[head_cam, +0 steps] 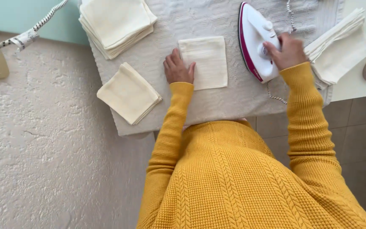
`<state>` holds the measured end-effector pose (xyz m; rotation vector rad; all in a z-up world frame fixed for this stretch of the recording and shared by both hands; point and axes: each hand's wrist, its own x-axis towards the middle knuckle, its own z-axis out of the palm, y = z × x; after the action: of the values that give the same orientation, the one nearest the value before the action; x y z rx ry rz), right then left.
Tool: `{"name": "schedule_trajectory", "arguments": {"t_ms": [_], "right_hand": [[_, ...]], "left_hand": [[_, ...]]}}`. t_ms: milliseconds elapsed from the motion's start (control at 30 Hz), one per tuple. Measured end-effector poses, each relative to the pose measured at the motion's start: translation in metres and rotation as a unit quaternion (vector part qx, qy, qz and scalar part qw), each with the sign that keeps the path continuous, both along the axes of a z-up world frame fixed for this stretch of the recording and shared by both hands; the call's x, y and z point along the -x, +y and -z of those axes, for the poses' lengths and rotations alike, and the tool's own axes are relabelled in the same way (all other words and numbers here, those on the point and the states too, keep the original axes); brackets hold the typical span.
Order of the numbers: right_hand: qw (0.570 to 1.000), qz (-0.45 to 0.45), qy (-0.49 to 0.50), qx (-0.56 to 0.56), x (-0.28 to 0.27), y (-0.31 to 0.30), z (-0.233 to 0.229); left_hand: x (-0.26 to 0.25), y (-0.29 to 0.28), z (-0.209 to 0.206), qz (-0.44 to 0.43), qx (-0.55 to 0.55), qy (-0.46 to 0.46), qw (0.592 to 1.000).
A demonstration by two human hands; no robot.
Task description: Ironing and folding small white fabric squares on a workspace table.
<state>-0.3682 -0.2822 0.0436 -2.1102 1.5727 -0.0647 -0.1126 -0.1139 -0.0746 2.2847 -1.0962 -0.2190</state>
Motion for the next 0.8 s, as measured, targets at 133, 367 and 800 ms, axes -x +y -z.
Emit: {"name": "schedule_trajectory", "arguments": {"t_ms": [133,367,800], "right_hand": [[0.967,0.065,-0.12,-0.215,0.005,-0.021,0.017],[0.97,0.033,-0.16,-0.179,-0.053,0.068,-0.008],[0.978,0.043,-0.132,-0.154,-0.102,0.087,0.028]], "left_hand": [[0.011,-0.011,0.026,-0.001,-0.08,0.014,0.997],[0.022,0.012,0.046,0.007,-0.079,0.113,0.99],[0.013,0.037,0.069,0.062,0.029,0.074,0.995]]}}
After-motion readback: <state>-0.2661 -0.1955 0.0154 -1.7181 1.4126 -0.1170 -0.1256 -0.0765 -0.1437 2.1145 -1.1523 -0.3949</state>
